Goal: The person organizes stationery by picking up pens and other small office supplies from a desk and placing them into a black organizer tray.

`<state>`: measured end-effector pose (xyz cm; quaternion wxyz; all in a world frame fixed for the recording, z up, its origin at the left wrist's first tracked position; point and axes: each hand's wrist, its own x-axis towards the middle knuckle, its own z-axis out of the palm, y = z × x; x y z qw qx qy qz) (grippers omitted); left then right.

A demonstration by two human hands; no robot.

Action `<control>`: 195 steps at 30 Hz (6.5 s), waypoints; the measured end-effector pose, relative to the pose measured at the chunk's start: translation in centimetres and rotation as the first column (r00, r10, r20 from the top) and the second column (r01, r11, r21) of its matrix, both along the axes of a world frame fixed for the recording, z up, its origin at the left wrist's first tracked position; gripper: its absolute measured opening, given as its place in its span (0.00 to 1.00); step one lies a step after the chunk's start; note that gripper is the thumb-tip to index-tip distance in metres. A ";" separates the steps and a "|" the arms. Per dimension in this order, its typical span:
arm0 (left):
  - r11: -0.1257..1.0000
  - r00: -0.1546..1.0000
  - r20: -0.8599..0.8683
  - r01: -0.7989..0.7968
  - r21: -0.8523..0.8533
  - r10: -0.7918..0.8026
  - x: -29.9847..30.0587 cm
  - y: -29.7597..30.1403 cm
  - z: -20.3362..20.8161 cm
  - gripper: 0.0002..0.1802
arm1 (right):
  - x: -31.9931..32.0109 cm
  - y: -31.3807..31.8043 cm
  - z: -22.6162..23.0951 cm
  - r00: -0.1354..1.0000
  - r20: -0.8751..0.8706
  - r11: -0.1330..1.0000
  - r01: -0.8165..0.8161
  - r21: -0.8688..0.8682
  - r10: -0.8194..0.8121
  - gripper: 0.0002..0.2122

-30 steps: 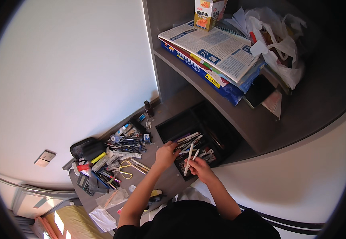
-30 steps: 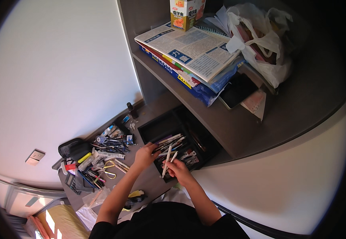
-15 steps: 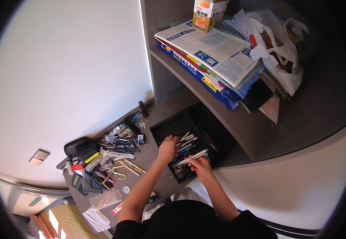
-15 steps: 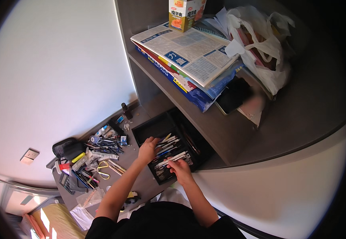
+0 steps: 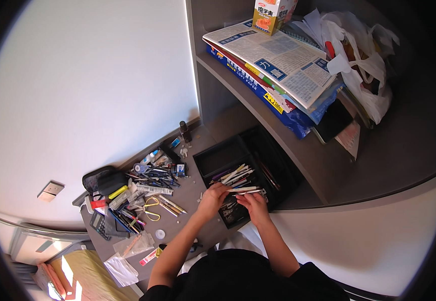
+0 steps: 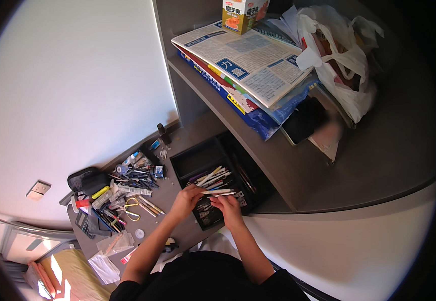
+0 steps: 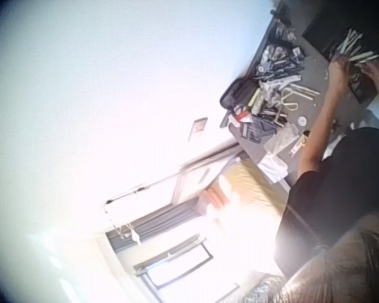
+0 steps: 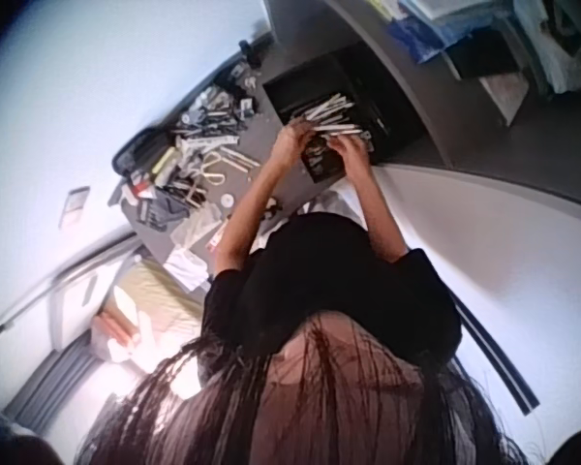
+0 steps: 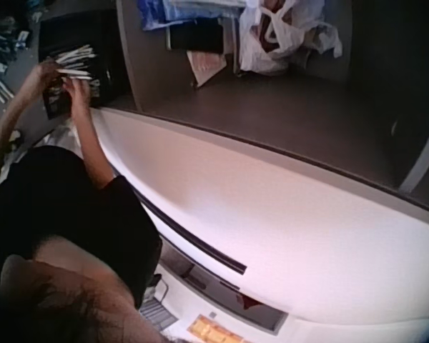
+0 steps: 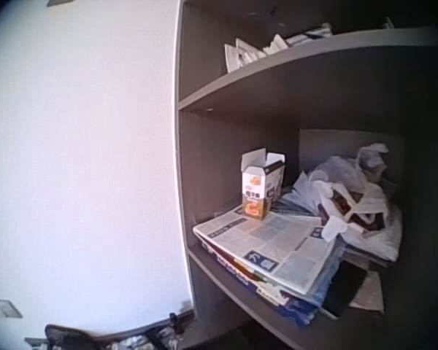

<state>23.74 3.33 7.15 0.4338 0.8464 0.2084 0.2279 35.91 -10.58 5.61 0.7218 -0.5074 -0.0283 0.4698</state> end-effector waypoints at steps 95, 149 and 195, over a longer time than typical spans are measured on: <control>0.828 0.965 -0.260 0.111 0.550 0.043 -12.5 -2.7 6.0 0.10 | -10.1 0.4 6.4 0.319 0.880 0.933 -0.192 -0.304 0.352 0.09; 0.891 0.989 -0.054 0.145 0.431 -0.135 -8.3 -3.8 -3.2 0.15 | 11.6 4.9 0.8 0.167 0.529 0.187 0.814 -0.550 0.832 0.09; 0.543 0.453 -0.477 -0.837 0.062 0.753 -20.0 2.7 -10.6 0.15 | -10.5 4.4 1.0 0.818 0.211 0.845 -0.514 -0.150 0.535 0.06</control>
